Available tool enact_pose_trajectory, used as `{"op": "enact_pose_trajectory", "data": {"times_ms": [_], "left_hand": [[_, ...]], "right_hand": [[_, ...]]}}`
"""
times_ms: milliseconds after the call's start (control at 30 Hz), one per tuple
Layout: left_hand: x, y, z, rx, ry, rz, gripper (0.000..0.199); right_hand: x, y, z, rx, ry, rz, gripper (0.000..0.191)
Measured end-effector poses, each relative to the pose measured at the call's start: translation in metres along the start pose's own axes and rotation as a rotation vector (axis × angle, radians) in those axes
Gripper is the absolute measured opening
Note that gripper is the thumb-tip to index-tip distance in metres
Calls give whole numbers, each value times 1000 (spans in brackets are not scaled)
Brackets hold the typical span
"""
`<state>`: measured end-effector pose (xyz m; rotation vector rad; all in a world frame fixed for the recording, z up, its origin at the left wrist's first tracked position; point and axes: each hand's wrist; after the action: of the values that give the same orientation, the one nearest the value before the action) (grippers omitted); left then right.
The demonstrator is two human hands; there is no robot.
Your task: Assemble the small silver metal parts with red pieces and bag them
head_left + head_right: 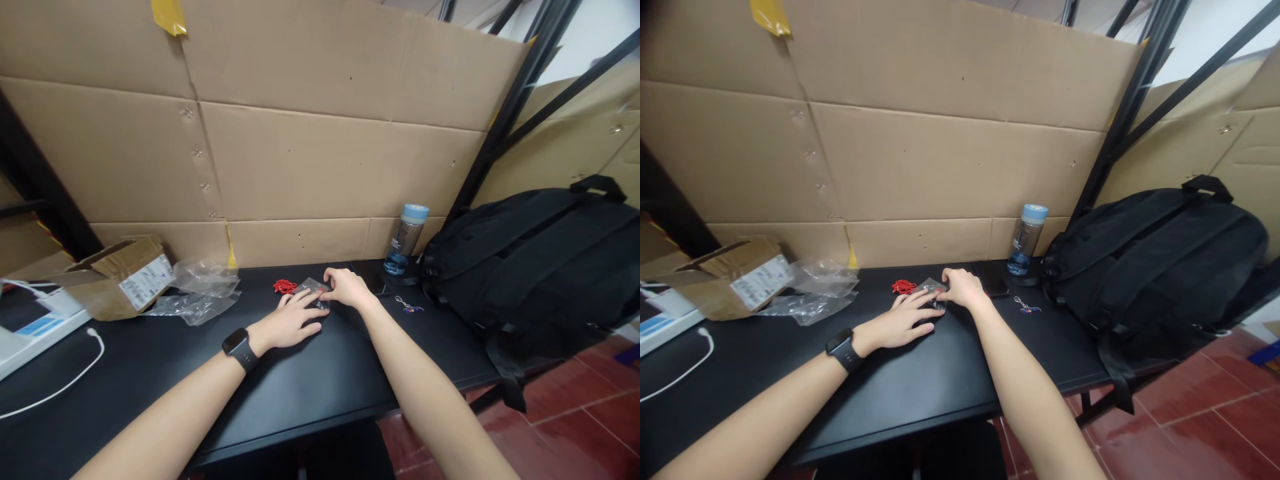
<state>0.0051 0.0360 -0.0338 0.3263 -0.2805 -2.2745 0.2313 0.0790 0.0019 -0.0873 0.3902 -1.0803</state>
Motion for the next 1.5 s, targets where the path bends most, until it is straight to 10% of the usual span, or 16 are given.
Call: {"op": "enact_pose_trajectory", "data": {"times_ms": [467, 933, 1233, 1500], "left_hand": [[1, 2, 1, -122, 124, 102, 43], [0, 2, 1, -76, 119, 65, 36], [-10, 2, 12, -84, 398, 91, 63], [-24, -1, 7, -118, 414, 149, 13]], "right_hand": [[0, 2, -7, -214, -80, 113, 28], [-4, -19, -20, 43, 119, -43, 35], [-4, 18, 1, -415, 33, 235, 17], [-5, 26, -6, -336, -45, 243, 19]]}}
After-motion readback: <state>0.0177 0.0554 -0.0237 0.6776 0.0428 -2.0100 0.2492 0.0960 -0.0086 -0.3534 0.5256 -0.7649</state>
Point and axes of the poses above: each hand's wrist, its own x-axis away from the middle knuckle, its own z-axis out of the back of the hand, y = z × x, and after that the axes turned 10 degrees about z, right-handed
